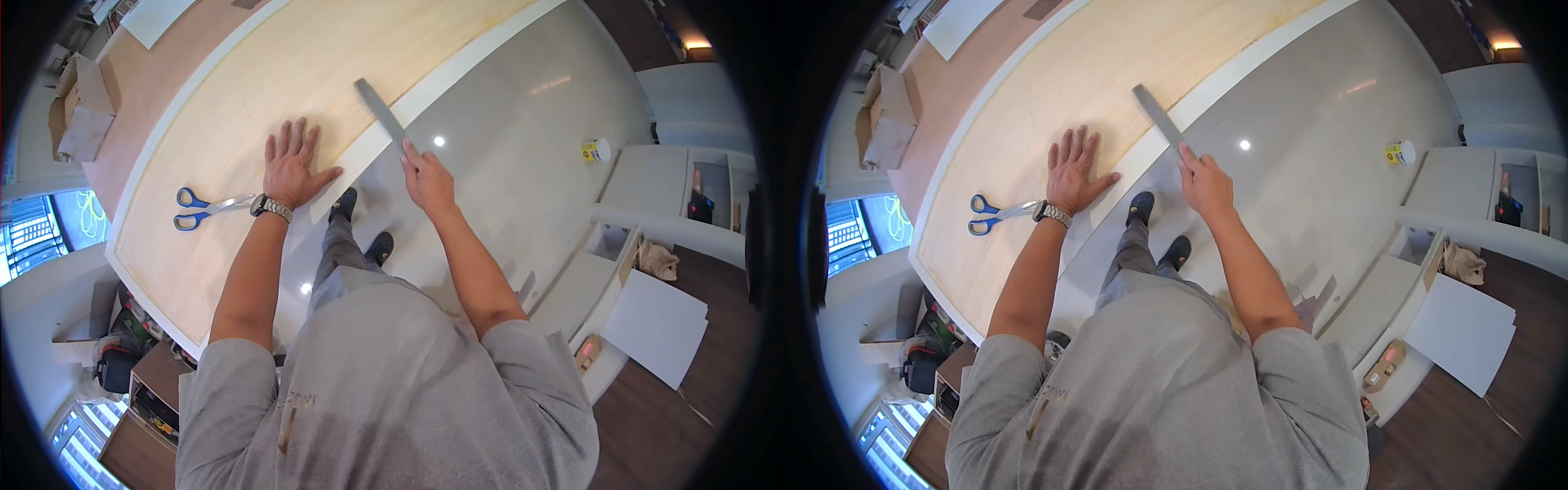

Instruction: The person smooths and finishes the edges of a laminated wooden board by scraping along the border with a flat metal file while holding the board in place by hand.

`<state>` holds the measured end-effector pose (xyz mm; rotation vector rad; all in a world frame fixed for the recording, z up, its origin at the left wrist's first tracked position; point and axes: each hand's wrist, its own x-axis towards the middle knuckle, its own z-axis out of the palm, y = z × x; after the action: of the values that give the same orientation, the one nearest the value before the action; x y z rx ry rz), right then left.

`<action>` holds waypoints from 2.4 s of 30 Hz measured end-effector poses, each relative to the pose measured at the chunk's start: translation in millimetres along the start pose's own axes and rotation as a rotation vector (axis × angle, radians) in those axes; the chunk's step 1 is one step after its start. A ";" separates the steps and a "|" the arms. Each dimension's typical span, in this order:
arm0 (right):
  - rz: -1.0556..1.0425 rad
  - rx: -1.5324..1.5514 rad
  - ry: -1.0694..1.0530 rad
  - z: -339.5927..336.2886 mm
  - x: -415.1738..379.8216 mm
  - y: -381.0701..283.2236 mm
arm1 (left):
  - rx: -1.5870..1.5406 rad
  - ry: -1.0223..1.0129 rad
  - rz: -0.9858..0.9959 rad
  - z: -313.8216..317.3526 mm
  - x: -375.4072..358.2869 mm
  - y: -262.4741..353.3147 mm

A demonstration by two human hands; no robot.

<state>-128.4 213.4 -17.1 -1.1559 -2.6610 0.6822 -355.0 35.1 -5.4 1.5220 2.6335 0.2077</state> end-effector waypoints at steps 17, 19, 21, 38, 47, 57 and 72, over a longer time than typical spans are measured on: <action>0.032 0.003 0.049 -12.0 26.6 17.1 | -0.004 -0.022 -0.007 -2.1 1.1 1.5; 0.025 -0.025 0.022 -17.7 -5.1 24.3 | 0.001 -0.008 -0.003 0.3 1.1 0.3; 0.059 -0.008 -0.037 -20.1 -40.6 25.6 | -0.003 -0.007 -0.006 2.1 -0.1 0.5; 0.023 0.023 -0.034 -7.0 -30.6 23.6 | 0.006 -0.037 -0.013 -7.3 0.7 5.1; 0.032 -0.029 -0.061 -10.9 -33.4 23.9 | -0.017 -0.034 -0.016 -2.3 0.9 1.5; -0.003 -0.051 -0.019 -12.1 -1.6 12.4 | -0.005 -0.054 -0.003 -9.7 2.4 3.7; -0.011 -0.025 -0.083 -5.3 -44.7 11.4 | 0.011 -0.058 -0.018 -9.6 4.0 2.8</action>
<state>-88.5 189.6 -16.3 -1.1429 -2.7500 0.7126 -356.0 39.2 4.5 1.4844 2.6065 0.1450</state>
